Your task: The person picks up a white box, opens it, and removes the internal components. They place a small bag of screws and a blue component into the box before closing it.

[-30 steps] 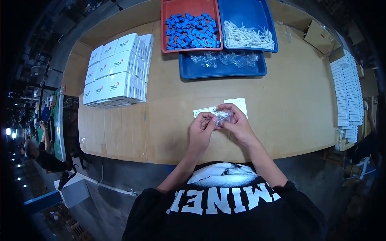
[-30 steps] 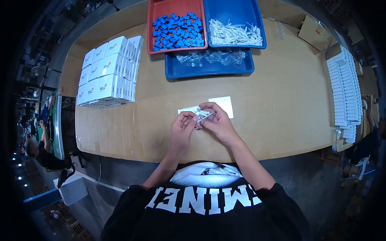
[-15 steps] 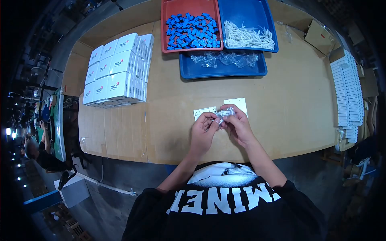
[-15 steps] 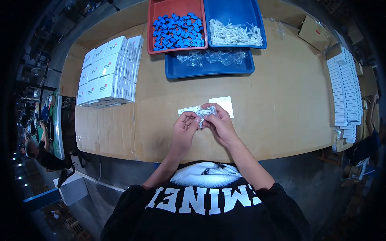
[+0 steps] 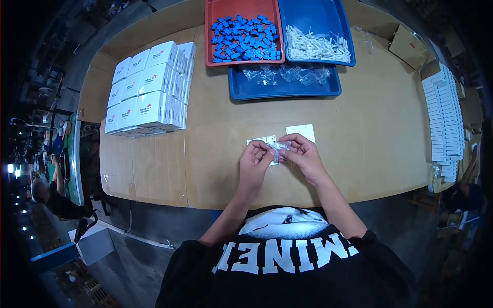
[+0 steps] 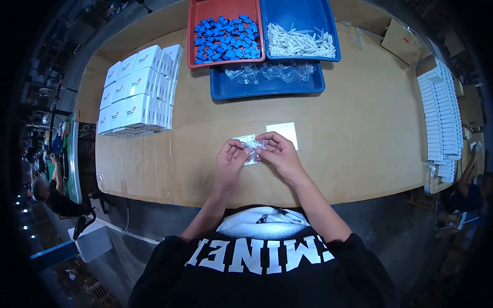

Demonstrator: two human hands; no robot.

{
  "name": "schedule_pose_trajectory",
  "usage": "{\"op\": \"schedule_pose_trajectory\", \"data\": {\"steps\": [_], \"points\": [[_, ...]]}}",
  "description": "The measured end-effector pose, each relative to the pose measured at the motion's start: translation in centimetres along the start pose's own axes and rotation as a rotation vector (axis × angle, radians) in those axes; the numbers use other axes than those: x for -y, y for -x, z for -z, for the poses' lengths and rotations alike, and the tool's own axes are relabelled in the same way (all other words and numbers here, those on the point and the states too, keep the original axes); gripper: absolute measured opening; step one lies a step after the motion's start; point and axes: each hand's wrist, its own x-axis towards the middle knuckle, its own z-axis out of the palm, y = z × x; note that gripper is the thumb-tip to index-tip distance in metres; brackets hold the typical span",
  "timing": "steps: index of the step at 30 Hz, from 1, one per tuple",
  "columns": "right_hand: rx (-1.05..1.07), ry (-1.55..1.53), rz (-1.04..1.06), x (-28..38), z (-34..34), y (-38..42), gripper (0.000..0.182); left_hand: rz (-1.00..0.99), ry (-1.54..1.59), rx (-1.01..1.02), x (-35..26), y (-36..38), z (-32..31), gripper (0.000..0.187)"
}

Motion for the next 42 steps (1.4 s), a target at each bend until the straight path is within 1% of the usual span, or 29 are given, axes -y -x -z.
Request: {"op": "schedule_pose_trajectory", "data": {"steps": [2,6,9,11,14,16,17,21,22,23,24,26,30,33,35,36,38,41,42], "points": [[0.002,-0.008,0.003,-0.1,0.1,0.0,0.028,0.026,-0.02,0.009,0.0,0.1,-0.1,0.021],[0.035,0.001,0.0,-0.1,0.4,0.0,0.03,0.075,-0.013,0.01,-0.4,0.1,-0.2,0.019],[0.034,0.001,-0.007,0.1,0.4,0.0,0.03,0.118,-0.015,-0.02,0.0,0.0,0.4,0.02],[0.03,-0.01,-0.02,0.1,0.4,0.0,0.031,0.121,0.137,-0.003,0.1,-0.1,0.4,0.021],[0.025,0.011,-0.029,0.0,0.4,-0.1,0.031,0.079,0.195,0.014,0.5,-0.2,0.6,0.018],[0.086,0.057,-0.004,0.0,0.6,0.0,0.031,0.092,0.21,0.0,0.7,-0.2,1.1,0.019],[0.085,0.058,-0.004,-0.1,0.7,0.0,0.031,0.104,0.225,-0.015,0.8,-0.2,1.2,0.02],[0.036,0.05,-0.022,-0.7,1.0,-0.2,0.021,0.162,0.217,-0.054,-0.4,-0.2,0.4,0.023],[0.032,0.046,-0.018,-0.7,1.1,-0.2,0.018,0.174,0.072,-0.025,-0.6,-0.2,0.4,0.02],[0.032,0.046,-0.019,-0.5,1.1,-0.2,0.018,0.186,-0.072,0.003,-0.8,-0.2,0.5,0.019],[0.029,0.026,-0.057,-0.2,1.0,-0.1,0.016,0.187,-0.072,0.002,-0.7,-0.3,0.9,0.019],[0.026,0.007,-0.097,0.4,1.0,0.0,0.014,0.229,-0.261,0.159,-0.7,-0.4,2.0,0.016],[0.05,0.091,-0.119,1.0,1.2,0.2,0.016,0.25,-0.373,0.111,-1.9,-0.1,1.9,0.016],[0.077,0.094,-0.094,1.2,1.0,0.0,0.02,0.197,-0.36,0.128,-1.5,0.1,2.2,0.018],[0.094,0.083,-0.08,1.3,0.8,-0.1,0.022,0.267,-0.08,0.084,-1.3,0.2,2.0,0.021],[0.083,0.092,-0.075,1.3,0.7,-0.1,0.022,0.267,-0.08,0.084,-1.5,0.3,1.6,0.021],[0.073,0.101,-0.07,1.3,0.6,-0.3,0.022,0.331,0.122,-0.005,-2.0,0.6,0.7,0.024],[0.076,0.112,-0.058,1.4,0.8,-0.4,0.021,0.351,0.033,0.036,-2.6,0.0,1.2,0.025],[0.095,0.169,-0.063,1.5,0.8,-0.4,0.021,0.354,0.035,0.036,-2.3,0.0,1.8,0.025]]}}
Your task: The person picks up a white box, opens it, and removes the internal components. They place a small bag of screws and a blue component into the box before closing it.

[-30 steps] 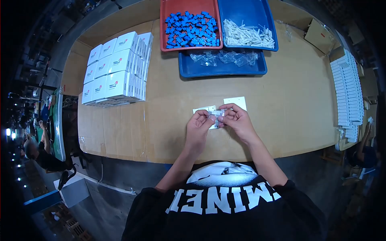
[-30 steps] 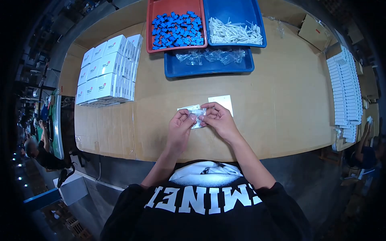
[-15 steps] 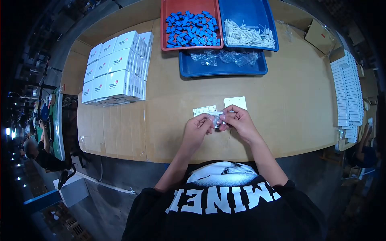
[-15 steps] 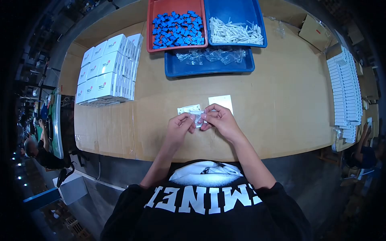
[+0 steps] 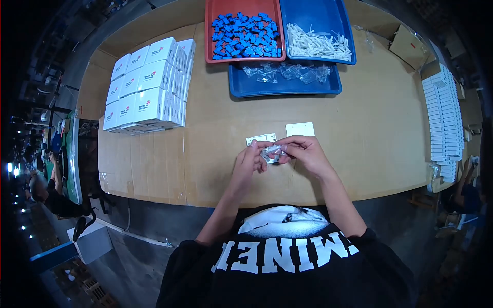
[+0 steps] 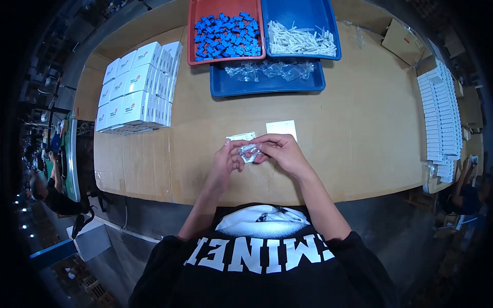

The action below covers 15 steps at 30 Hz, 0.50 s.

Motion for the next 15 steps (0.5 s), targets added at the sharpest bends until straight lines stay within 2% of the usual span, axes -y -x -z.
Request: {"op": "schedule_pose_trajectory", "data": {"steps": [2,6,8,10,11,12,13,14,15], "points": [[0.017,0.058,-0.006,0.2,0.0,0.1,0.021,-0.155,-0.399,0.038,0.8,-0.6,1.5,0.027],[0.067,0.117,0.004,0.7,-0.4,0.1,0.022,-0.102,-0.486,0.022,-1.6,0.2,0.9,0.027],[0.061,0.154,0.016,0.7,-0.6,-0.2,0.022,-0.208,-0.406,0.013,-2.2,0.2,0.4,0.022],[0.036,0.436,0.147,0.6,-0.7,-0.5,0.022,-0.225,-0.493,-0.003,-2.6,0.2,1.0,0.022],[0.037,0.437,0.148,0.7,-0.9,-0.6,0.022,-0.24,-0.58,-0.018,-2.8,0.2,1.4,0.021],[0.0,0.574,0.217,0.8,-1.2,-0.7,0.021,-0.243,-0.579,-0.019,-2.7,0.0,1.8,0.021],[-0.037,0.711,0.285,0.8,-1.3,-0.7,0.019,-0.302,-0.79,-0.058,-2.4,-0.1,2.3,0.019],[-0.036,0.712,0.285,0.6,-1.3,-0.7,0.019,-0.359,-1.001,-0.098,-2.2,-0.2,2.7,0.017],[-0.029,0.809,0.344,0.2,-1.2,-0.7,0.02,-0.359,-1.0,-0.101,-2.1,-0.2,2.7,0.017]]}}
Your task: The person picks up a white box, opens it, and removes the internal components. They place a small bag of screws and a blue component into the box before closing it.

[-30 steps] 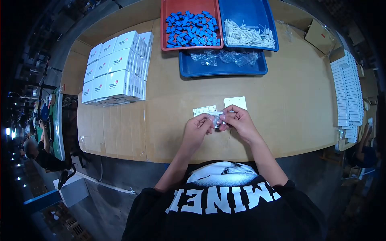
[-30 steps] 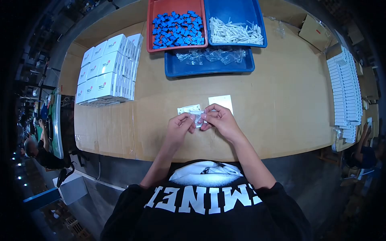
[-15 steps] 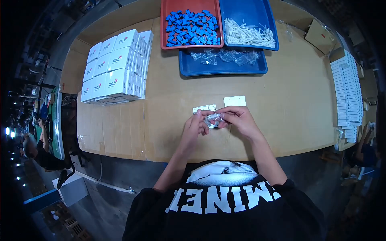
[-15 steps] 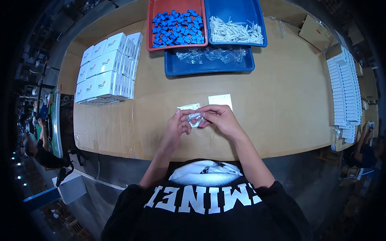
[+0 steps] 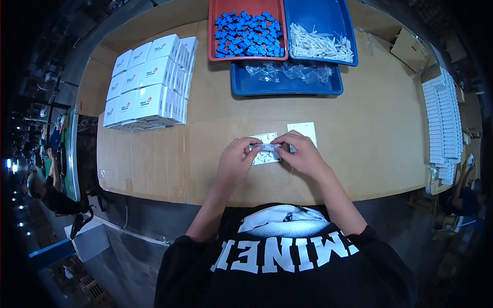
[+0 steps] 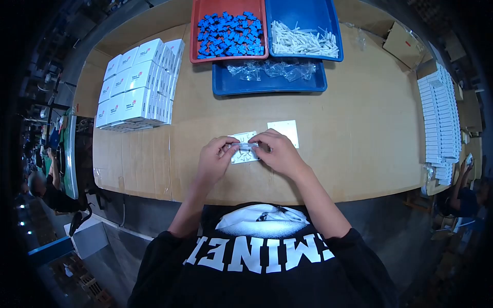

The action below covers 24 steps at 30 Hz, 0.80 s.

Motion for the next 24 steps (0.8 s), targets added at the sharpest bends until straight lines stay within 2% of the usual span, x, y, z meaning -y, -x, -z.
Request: {"op": "schedule_pose_trajectory", "data": {"steps": [2,4,5,12,14,18,20,24], "points": [[0.002,0.095,0.061,-0.5,-0.6,0.2,0.02,-0.305,-0.194,-0.127,0.0,0.1,-0.3,0.015],[-0.068,0.207,0.207,-0.9,-1.3,0.3,0.018,-0.354,-0.262,-0.144,0.9,0.3,-0.5,0.014],[-0.067,0.208,0.206,-1.1,-1.7,0.4,0.018,-0.405,-0.332,-0.16,1.3,0.4,-0.5,0.014],[-0.096,0.33,0.234,-1.5,-2.4,0.7,0.016,-0.425,-0.41,-0.2,1.4,0.9,-0.5,0.012],[-0.098,0.348,0.217,-1.2,-2.4,0.7,0.015,-0.453,-0.464,-0.132,1.3,1.0,-0.3,0.016],[-0.12,0.422,0.268,-1.2,-2.4,0.8,0.011,-0.55,-0.502,-0.15,2.1,1.5,0.0,0.019],[-0.118,0.434,0.299,-1.2,-2.3,0.9,0.01,-0.638,-0.546,-0.087,3.0,1.9,0.1,0.029],[-0.035,0.523,0.301,0.0,-1.6,0.7,0.011,-0.679,-0.617,-0.072,2.6,2.4,0.4,0.035]]}}
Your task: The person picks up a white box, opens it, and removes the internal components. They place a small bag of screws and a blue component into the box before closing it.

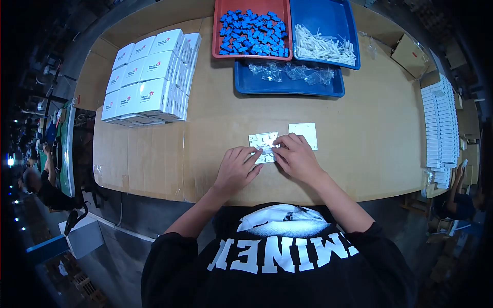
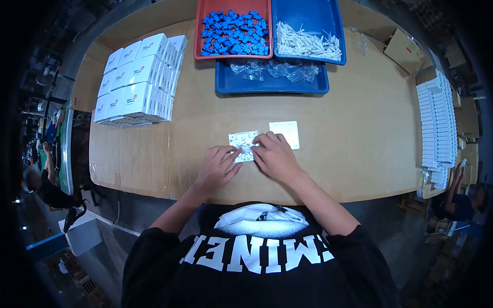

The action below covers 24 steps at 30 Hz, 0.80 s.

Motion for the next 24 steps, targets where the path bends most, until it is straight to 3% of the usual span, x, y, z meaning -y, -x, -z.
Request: {"op": "schedule_pose_trajectory", "data": {"steps": [11,13,15,16,19,21,24], "points": [[0.201,0.109,0.099,-1.0,0.9,-2.0,0.01,0.117,0.081,-0.027,-0.5,0.6,-0.3,0.036],[0.362,0.165,0.146,-1.3,1.4,-2.9,0.011,0.124,0.078,-0.021,-0.7,0.6,-0.2,0.037],[0.315,0.121,0.18,-1.9,2.6,-4.6,0.015,0.166,0.116,-0.066,-1.0,0.2,-0.2,0.039],[0.305,0.044,0.113,-2.3,3.4,-5.8,0.015,0.163,0.112,-0.046,-0.9,0.2,-0.3,0.052],[0.251,-0.057,0.024,-3.8,6.4,-10.7,0.017,0.249,0.124,-0.095,-1.9,-0.6,0.1,0.068],[-0.087,0.037,-0.022,-6.3,7.2,-13.9,0.018,0.257,0.107,-0.079,-1.7,-0.7,-0.1,0.079],[-0.283,0.122,-0.049,-9.8,8.7,-19.0,0.018,0.33,0.093,-0.036,-1.8,-0.8,-0.7,0.081]]}}
